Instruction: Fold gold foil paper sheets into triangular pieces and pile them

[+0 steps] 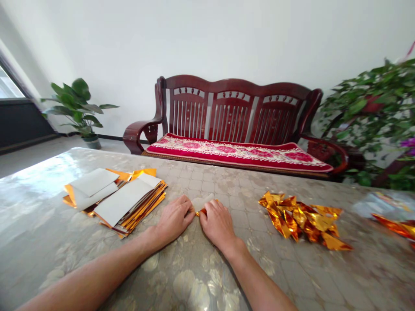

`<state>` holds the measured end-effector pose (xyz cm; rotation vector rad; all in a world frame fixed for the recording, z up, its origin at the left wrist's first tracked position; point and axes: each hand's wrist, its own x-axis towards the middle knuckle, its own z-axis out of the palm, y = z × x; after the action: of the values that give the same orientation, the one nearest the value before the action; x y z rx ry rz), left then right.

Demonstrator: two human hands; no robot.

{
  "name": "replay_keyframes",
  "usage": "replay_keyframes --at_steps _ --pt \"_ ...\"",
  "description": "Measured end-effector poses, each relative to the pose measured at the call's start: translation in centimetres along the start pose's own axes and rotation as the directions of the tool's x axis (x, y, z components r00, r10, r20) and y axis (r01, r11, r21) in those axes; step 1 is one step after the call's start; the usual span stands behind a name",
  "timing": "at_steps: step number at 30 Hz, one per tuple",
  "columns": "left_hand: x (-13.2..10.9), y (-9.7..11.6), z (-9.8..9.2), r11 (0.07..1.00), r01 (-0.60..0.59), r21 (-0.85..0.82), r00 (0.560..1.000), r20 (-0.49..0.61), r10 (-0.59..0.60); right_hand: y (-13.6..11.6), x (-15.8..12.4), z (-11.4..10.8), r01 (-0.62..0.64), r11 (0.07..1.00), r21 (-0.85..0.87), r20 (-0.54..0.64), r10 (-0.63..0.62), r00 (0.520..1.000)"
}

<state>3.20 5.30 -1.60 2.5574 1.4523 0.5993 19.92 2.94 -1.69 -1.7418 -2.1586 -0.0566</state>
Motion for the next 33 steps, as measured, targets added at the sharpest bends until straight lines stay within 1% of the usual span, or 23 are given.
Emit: replay_keyframes --at_steps 7,13,19,26,33 --pt "0.1 0.3 -0.3 0.998 0.022 0.058 1.0 0.008 -0.022 -0.1 -0.2 -0.1 -0.016 1.0 -0.003 0.014 0.016 1.0" --pt "0.2 0.4 -0.3 0.996 0.068 0.06 0.997 0.024 -0.069 -0.2 -0.2 -0.2 -0.026 1.0 0.013 -0.009 0.026 1.0" --pt "0.0 0.8 -0.6 0.994 0.092 0.053 0.995 0.032 -0.094 0.0 -0.3 0.0 -0.063 0.996 0.065 -0.03 0.065 0.997" --pt "-0.1 0.7 -0.8 0.997 0.082 0.006 0.996 0.024 -0.082 0.7 -0.3 -0.5 -0.098 0.979 0.177 0.009 0.098 0.995" --pt "-0.1 0.7 -0.6 0.999 0.032 -0.007 0.999 0.015 -0.032 0.8 -0.2 -0.7 -0.134 0.976 0.172 0.019 0.133 0.991"
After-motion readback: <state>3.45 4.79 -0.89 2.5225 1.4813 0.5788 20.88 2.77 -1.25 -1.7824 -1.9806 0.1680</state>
